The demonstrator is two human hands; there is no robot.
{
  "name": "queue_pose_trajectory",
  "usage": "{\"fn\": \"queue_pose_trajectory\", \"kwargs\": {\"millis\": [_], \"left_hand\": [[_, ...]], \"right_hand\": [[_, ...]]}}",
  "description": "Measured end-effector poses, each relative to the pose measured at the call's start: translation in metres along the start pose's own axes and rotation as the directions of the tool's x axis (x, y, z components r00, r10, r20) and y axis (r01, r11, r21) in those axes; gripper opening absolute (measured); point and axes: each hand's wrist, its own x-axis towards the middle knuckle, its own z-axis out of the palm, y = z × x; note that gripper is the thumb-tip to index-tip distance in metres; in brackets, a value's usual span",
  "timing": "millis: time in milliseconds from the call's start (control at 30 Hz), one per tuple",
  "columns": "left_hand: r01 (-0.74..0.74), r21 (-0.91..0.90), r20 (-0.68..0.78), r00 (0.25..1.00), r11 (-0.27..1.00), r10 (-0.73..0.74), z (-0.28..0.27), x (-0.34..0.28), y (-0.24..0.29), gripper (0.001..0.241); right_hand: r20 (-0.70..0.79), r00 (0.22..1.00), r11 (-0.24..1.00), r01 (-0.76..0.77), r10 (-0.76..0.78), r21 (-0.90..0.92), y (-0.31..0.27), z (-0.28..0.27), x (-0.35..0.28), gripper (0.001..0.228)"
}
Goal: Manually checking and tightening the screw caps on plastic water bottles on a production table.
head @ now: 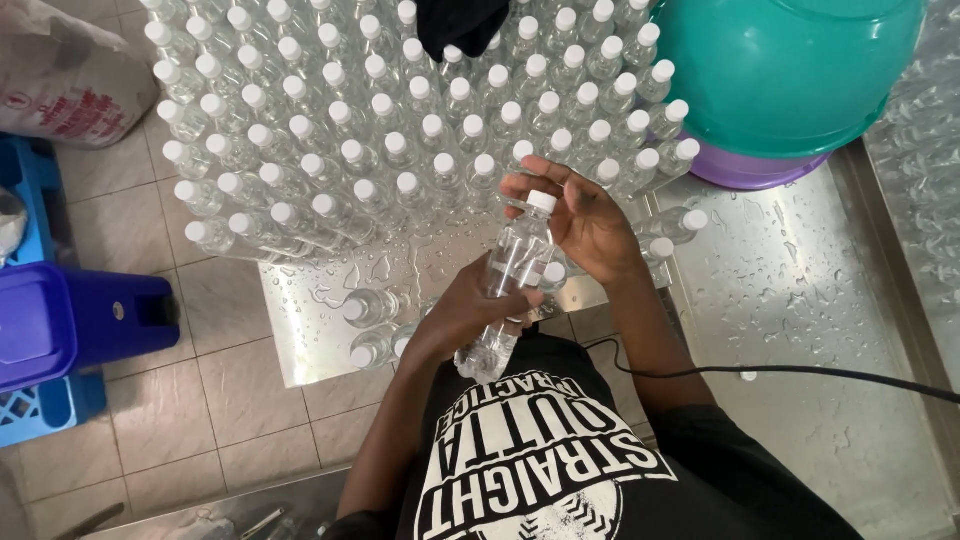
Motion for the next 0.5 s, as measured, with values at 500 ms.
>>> {"fn": "queue_pose_trajectory", "kwargs": {"millis": [500], "left_hand": [[0.207, 0.348, -0.185, 0.971, 0.914, -0.150, 0.014, -0.001, 0.010, 0.090]], "right_hand": [[-0.272, 0.962, 0.993, -0.045, 0.014, -0.110, 0.012, 0.000, -0.003, 0.044]]}}
